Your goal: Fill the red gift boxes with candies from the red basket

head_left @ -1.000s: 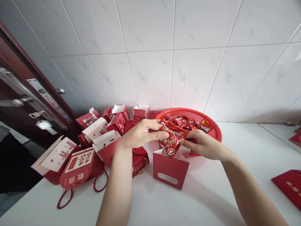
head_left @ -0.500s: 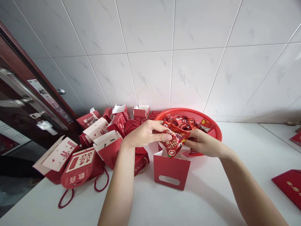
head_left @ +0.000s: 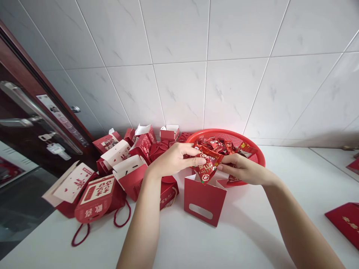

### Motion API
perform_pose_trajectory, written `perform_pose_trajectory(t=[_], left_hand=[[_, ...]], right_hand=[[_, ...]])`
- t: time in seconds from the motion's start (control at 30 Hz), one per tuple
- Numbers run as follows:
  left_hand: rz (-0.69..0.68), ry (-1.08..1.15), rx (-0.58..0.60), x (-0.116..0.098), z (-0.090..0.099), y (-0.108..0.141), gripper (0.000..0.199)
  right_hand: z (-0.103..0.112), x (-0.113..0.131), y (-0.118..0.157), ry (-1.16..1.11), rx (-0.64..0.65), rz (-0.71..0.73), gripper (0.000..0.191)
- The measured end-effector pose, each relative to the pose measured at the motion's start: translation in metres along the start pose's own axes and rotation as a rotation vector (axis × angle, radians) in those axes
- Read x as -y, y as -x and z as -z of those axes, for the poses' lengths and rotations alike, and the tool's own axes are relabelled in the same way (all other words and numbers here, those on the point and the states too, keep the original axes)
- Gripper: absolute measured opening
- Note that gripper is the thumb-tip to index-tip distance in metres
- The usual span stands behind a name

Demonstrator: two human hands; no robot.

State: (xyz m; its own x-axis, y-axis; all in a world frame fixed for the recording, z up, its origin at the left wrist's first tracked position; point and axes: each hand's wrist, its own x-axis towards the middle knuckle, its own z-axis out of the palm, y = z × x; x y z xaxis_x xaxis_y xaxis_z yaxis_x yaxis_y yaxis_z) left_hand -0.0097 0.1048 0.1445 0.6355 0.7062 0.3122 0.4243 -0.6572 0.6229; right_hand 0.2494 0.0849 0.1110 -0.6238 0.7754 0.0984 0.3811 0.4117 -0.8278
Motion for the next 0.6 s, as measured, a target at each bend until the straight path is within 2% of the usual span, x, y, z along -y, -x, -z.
perform_pose_trajectory(t=[0.13, 0.37, 0.6], left_hand=[[0.035, 0.023, 0.029, -0.001, -0.001, 0.000, 0.042], [0.049, 0.006, 0.018, -0.004, -0.004, 0.001, 0.037], [0.055, -0.058, 0.011, -0.006, -0.006, -0.001, 0.037]], right_hand=[[0.002, -0.001, 0.000, -0.023, 0.049, -0.015, 0.047], [0.003, 0.005, -0.001, 0.017, 0.049, 0.066, 0.043], [-0.012, 0.004, -0.003, 0.146, -0.117, -0.065, 0.033]])
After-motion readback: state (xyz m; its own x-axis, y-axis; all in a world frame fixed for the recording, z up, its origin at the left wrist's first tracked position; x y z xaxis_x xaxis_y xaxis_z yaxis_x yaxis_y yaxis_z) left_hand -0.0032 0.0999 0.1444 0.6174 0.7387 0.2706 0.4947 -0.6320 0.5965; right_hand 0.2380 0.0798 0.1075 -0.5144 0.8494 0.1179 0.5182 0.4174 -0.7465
